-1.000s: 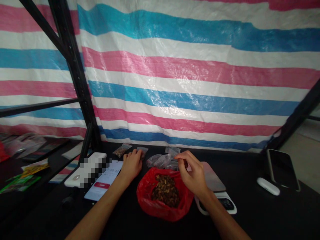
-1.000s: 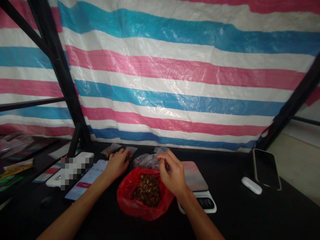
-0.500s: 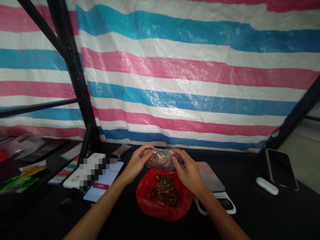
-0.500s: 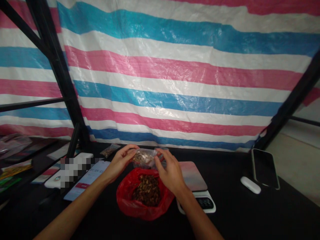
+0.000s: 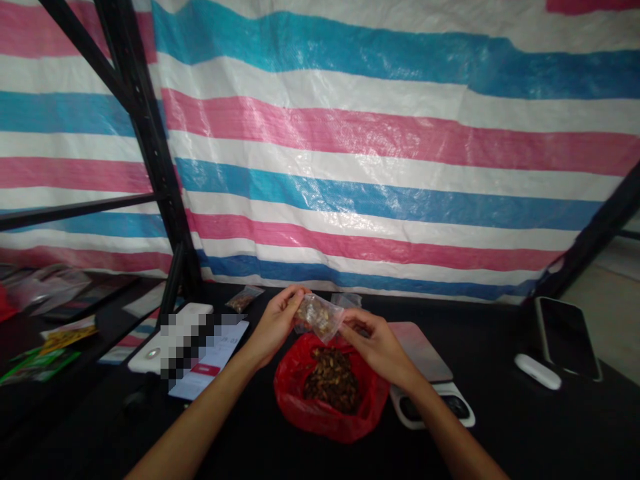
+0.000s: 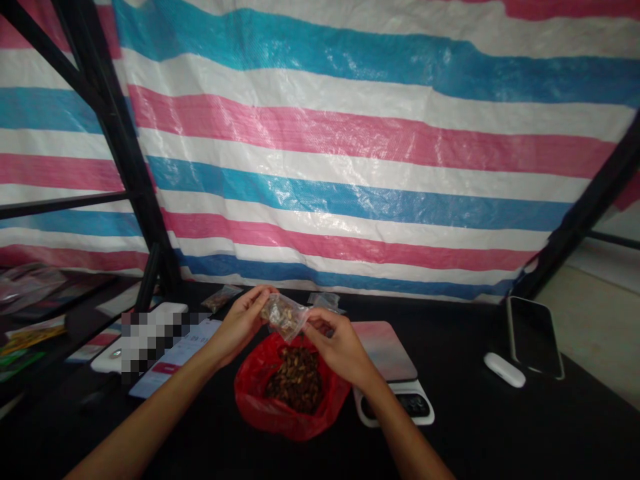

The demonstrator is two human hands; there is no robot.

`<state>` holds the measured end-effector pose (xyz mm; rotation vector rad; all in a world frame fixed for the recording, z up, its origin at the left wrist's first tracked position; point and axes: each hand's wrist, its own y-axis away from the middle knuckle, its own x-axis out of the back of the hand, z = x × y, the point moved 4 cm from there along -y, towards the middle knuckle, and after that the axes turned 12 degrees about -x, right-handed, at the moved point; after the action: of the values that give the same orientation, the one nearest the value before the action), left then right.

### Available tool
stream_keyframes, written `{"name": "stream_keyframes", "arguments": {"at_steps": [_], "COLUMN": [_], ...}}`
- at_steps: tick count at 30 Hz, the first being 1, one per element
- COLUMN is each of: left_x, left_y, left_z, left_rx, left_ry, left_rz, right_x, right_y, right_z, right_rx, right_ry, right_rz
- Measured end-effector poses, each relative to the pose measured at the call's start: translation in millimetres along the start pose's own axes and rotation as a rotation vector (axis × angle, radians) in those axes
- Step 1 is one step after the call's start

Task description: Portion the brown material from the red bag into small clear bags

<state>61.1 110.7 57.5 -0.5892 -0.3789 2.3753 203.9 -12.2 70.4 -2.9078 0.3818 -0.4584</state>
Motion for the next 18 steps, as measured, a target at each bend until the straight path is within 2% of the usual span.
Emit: {"name": "stream_keyframes", "arguments": {"at_steps": [7,11,16,18], "left_x": [2.9,0.9,-9.2,-12.4], "left_y": [1,2,7,10], "left_z": [-1,1,5,6], "left_rx": [0.046,0.036,-0.038,-0.055], "left_ry": [-0.188,-0.311,-0.42,-0.434], "left_rz": [-0.059,-0.124,-0.275,-0.332], "right_x": [-6,-8,0,-1], "right_y": [5,9,6,6], "right_z": [1,-6,-5,-3], "right_rx": [-0.067,-0.023,0.028,0.053], "right_ry": [0.002,0.093,0.113,0.104], "right_rz": [-0.095,-0.182,-0.045,-0.028]}}
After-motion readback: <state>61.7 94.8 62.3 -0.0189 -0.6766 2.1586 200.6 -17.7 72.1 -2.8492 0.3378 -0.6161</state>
